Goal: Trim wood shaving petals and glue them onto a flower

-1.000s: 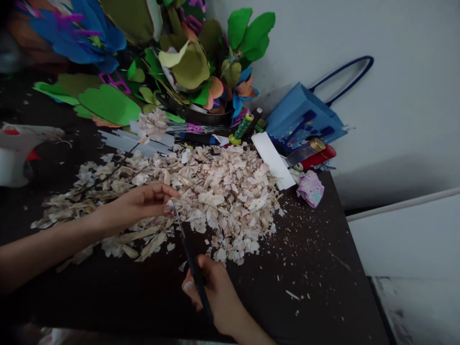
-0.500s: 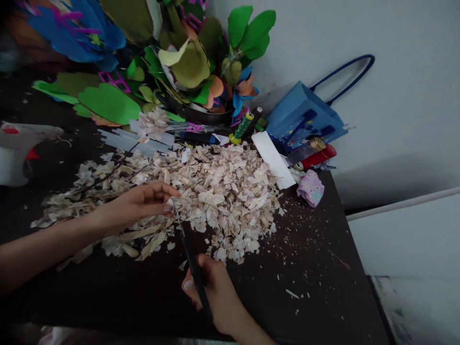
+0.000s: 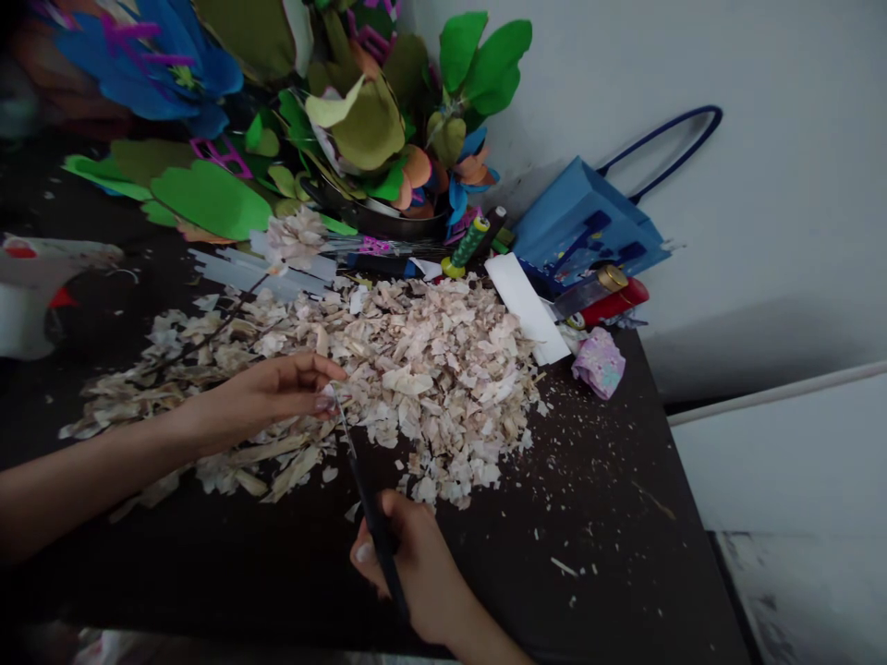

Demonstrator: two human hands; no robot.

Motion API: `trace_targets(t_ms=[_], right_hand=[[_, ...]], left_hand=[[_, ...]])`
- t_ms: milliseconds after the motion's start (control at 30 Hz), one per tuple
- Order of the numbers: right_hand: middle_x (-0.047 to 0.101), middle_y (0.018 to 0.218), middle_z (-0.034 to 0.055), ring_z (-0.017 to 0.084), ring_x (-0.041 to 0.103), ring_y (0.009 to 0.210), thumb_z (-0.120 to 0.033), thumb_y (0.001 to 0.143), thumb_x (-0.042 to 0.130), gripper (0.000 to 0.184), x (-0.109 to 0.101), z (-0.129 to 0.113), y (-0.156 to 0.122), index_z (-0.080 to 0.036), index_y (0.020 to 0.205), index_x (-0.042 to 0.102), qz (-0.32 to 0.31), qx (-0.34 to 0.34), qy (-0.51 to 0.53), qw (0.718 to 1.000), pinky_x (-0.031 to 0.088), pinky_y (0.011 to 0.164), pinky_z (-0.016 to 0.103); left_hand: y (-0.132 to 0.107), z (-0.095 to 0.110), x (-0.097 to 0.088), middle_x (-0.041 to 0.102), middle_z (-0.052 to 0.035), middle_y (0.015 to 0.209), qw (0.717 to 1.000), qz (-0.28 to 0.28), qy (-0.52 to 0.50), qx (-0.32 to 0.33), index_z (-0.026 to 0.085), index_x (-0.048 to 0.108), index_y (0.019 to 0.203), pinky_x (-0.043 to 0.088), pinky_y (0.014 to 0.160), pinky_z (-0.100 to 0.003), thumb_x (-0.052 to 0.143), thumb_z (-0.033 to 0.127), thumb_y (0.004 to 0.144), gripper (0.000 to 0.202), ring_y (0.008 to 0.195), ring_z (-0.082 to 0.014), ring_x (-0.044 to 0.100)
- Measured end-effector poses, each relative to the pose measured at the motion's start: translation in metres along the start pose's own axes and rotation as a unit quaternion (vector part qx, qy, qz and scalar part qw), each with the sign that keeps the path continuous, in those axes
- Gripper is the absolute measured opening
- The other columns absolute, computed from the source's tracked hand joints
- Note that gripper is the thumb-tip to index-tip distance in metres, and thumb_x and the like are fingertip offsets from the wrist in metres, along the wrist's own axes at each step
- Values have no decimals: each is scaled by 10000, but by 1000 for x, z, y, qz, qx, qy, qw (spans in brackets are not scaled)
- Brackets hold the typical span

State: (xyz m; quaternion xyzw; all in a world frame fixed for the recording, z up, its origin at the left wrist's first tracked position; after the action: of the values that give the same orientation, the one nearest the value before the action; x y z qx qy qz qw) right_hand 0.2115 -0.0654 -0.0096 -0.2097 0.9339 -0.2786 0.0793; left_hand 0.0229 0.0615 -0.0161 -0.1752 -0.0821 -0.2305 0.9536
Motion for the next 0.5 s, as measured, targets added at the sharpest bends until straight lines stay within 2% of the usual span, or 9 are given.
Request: trace_targets(t_ms=[267, 500], right_hand=[[440, 560, -62, 86, 395, 481, -839, 733, 623, 654, 1, -2, -1, -195, 765, 513, 6, 7, 17, 1000, 327, 454, 204], [440, 591, -60, 81, 393, 489, -809, 742, 645, 631, 1, 0, 0, -196, 759, 496, 9, 3, 8, 1000, 340, 459, 201]], left_hand=[[0, -2, -1, 670, -5, 804, 1000, -2, 11, -4, 207, 614, 1092, 494, 547, -246, 771, 359, 772, 388, 722, -162, 670], [-1, -2, -2, 655, 5, 824, 1000, 3, -1, 1, 198, 623, 1087, 566, 739, -309, 782, 339, 770, 382, 772, -159, 683]])
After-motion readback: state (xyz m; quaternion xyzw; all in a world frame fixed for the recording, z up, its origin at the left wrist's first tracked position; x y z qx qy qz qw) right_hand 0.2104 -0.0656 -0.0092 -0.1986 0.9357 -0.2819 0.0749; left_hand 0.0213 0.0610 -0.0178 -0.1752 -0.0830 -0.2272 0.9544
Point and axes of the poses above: each hand's wrist, its own y-axis towards the middle knuckle, its own x-axis out of the palm, z = x × y, the point moved 6 cm from there along y, towards the middle knuckle
